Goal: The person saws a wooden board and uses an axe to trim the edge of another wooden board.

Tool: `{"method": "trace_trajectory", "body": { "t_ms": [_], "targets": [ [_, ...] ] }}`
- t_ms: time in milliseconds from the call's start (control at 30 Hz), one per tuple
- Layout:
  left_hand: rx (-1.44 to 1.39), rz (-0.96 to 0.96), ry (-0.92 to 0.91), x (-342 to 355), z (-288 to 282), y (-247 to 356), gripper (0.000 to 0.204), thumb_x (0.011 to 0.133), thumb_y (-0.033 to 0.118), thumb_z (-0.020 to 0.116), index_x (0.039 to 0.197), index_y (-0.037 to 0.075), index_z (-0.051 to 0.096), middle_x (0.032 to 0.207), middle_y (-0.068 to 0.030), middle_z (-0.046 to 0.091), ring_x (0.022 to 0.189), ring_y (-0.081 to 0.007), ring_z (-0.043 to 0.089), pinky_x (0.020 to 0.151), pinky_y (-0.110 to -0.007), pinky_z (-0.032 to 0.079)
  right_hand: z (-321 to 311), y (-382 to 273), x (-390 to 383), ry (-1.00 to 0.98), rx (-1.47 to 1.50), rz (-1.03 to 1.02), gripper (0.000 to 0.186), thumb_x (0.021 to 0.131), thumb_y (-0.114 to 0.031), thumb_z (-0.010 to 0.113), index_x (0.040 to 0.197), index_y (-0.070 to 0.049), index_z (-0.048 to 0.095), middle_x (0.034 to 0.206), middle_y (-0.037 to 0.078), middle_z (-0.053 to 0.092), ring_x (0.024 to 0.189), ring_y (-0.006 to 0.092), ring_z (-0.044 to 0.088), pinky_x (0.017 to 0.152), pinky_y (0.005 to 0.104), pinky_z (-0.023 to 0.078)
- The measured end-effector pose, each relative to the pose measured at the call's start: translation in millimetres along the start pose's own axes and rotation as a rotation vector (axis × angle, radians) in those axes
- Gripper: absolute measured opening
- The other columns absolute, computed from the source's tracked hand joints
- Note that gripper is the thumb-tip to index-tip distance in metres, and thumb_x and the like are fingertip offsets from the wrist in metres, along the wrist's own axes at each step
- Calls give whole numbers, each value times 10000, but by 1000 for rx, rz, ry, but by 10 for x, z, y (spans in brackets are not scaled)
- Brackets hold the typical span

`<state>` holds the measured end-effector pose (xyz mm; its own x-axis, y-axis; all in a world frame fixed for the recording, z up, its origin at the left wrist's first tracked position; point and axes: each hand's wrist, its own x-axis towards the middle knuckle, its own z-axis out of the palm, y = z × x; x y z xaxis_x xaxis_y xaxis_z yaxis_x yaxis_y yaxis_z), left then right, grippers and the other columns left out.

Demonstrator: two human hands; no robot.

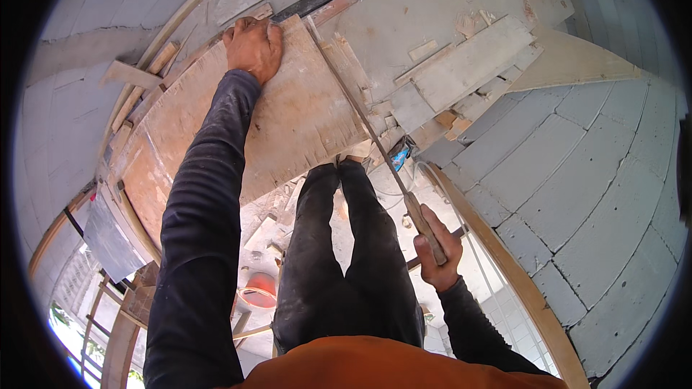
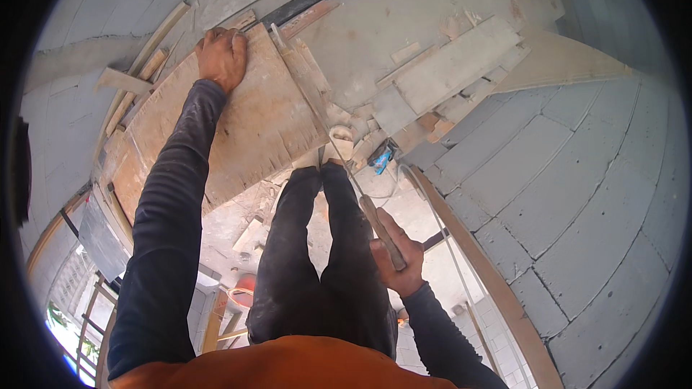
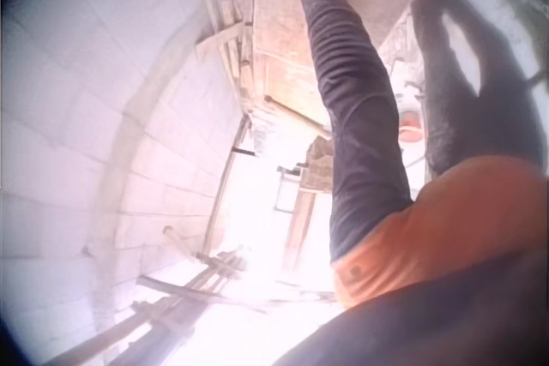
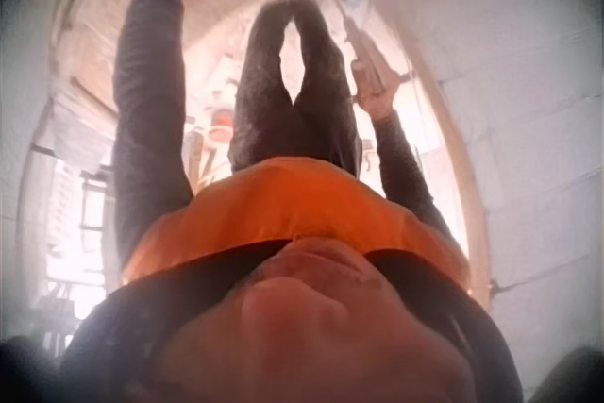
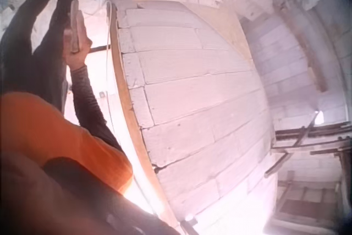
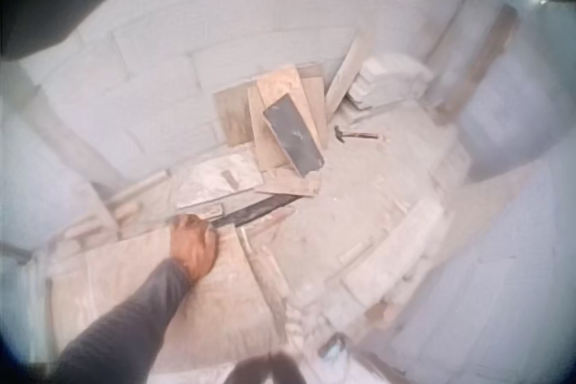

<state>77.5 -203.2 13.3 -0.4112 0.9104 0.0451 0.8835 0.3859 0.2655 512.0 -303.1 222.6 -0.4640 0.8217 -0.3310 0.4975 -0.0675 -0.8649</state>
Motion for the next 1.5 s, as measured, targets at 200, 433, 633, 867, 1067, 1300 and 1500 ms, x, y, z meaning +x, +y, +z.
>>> {"method": "trace_trajectory", "body": {
  "t_ms": [200,433,633,867,1067,1300,1500],
  "targets": [
    [7,43,51,95,32,28,487,1027,361,453,1189,9,748,1238,-221,717,1276,-378,572,1126,-542,359,492,235,1068,-11,80,-86,504,1023,-219,696,1469,-12,583,1267,264,722,1147,284,742,934,339,558],
    [-30,6,5,45,-8,25,492,1012,360,467,1202,9,754,1239,-208,728,1281,-372,571,1150,-540,342,10,361,-14,5,94,-104,547,1053,-217,634,1509,59,509,1366,273,680,1279,318,677,1085,393,501],
    [-56,12,24,121,37,-55,505,999,357,469,1204,-6,753,1260,-213,722,1298,-379,566,1169,-534,334,456,327,844,0,121,-39,549,1028,-224,683,1497,27,546,1309,252,714,1187,278,720,971,334,546],
    [-86,50,109,42,61,-86,457,988,347,499,1148,1,752,1254,-206,716,1253,-400,588,1112,-527,385,142,173,287,-83,109,108,567,1026,-218,667,1516,29,528,1296,238,725,1117,219,722,959,319,540],
    [-41,49,72,30,32,-21,436,980,336,498,1109,17,764,1232,-193,729,1242,-396,587,1110,-532,387,17,219,-82,-80,-20,74,560,1010,-202,676,1502,30,543,1247,228,749,962,199,767,868,298,567],
    [2,43,48,22,58,21,454,995,342,451,1097,32,766,1235,-174,732,1259,-389,577,1114,-542,379,532,183,1251,-36,59,-207,529,1018,-177,684,1498,-2,549,1320,255,707,1216,315,717,977,344,547],
    [24,14,3,26,-32,-14,483,997,359,441,1142,30,763,1254,-178,725,1288,-388,563,1131,-549,360,171,-152,280,44,207,-33,484,1016,-158,680,1479,-50,586,1334,251,695,1249,295,699,1006,336,523]
  ]
}}
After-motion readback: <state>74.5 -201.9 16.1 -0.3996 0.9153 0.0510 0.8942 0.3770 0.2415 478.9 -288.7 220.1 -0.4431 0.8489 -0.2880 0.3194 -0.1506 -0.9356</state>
